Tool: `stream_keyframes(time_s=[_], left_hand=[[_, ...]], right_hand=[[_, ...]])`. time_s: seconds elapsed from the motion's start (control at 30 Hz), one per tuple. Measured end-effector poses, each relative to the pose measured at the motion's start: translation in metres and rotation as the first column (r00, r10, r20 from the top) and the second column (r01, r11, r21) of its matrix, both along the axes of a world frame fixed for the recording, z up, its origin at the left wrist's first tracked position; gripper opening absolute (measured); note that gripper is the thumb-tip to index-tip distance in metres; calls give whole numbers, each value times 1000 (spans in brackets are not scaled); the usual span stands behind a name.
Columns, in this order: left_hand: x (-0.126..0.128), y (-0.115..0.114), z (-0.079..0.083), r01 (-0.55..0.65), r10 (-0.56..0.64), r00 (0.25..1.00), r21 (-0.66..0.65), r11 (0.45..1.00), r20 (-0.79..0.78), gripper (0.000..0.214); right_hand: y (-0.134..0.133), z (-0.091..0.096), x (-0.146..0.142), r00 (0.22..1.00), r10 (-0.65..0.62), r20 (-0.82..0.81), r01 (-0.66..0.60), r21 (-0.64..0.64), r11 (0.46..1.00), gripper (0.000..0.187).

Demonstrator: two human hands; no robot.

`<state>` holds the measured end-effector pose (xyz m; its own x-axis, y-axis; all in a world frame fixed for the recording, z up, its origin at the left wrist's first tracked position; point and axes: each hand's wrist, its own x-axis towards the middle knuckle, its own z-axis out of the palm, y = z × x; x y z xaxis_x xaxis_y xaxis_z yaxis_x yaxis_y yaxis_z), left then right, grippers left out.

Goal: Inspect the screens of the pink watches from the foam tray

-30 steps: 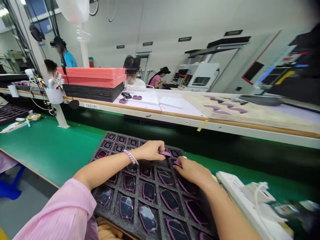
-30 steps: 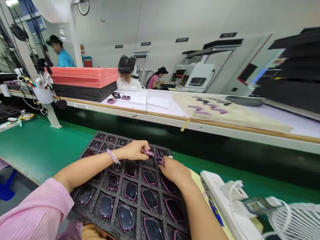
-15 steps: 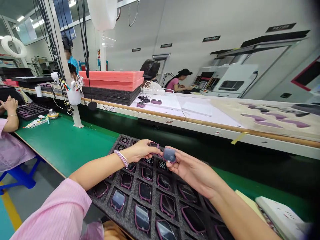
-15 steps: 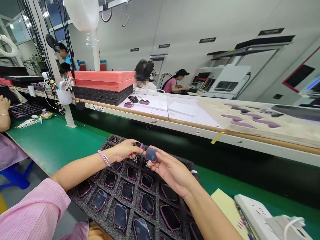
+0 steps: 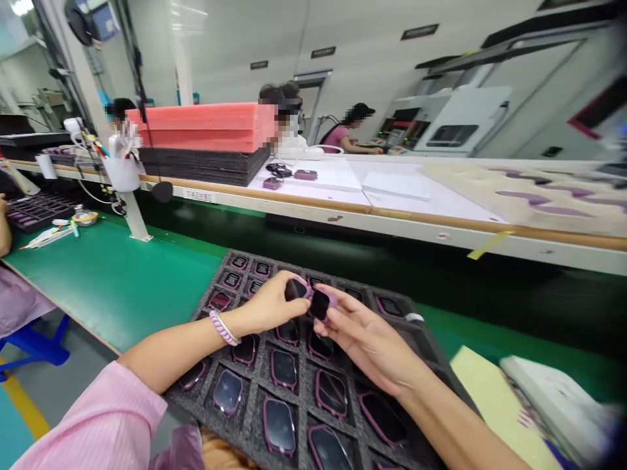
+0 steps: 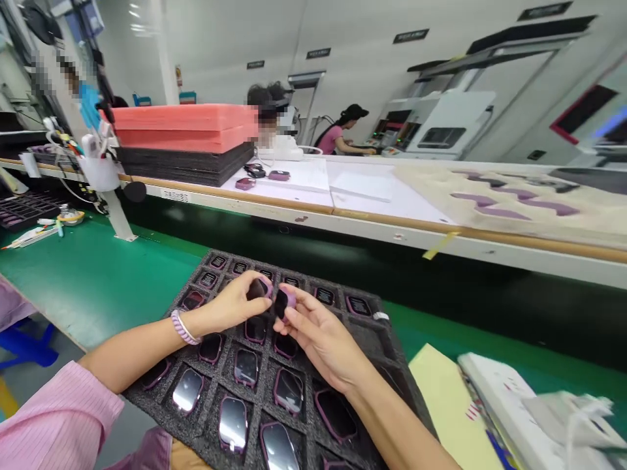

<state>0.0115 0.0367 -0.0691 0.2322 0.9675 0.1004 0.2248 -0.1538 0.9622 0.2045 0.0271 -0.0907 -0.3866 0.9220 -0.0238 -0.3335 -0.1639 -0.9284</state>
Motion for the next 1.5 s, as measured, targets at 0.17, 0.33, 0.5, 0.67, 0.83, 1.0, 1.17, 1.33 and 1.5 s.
stream_keyframes(time_s=[0.17, 0.33, 0.5, 0.67, 0.83, 1.0, 1.17, 1.33, 1.5], left_hand=[[-1, -2, -2, -18, 25, 998, 128, 992, -58, 32], [1, -4, 1, -46, 67, 993, 202, 978, -101, 32], [2, -8, 3, -27, 52, 993, 225, 974, -109, 34], [2, -8, 1, -17, 48, 993, 263, 965, -112, 34], [3, -7, -2, 0, 34, 993, 290, 957, -112, 34], [3, -7, -3, -32, 56, 995, 260, 965, -83, 34], [3, -7, -2, -28, 51, 995, 260, 965, -81, 34], [4, -7, -2, -37, 53, 997, 242, 970, -57, 34], [5, -7, -3, -32, 52, 996, 252, 967, -72, 33]], right_hand=[[-4, -3, -2, 992, 93, -85, -89, 42, 995, 52], [-3, -4, 0, 985, 106, -137, -99, 51, 994, 49], [-4, 0, 1, 985, 94, -147, -89, 40, 995, 52], [-5, 2, 2, 984, 105, -146, -98, 55, 994, 53], [-6, 1, 1, 983, 112, -148, -102, 68, 992, 52], [-7, 1, 2, 988, 94, -119, -85, 76, 993, 55], [-8, 1, 2, 984, 122, -130, -112, 85, 990, 53], [-9, 2, 2, 983, 125, -133, -112, 96, 989, 51], [-8, 2, 1, 984, 130, -120, -117, 105, 987, 52]])
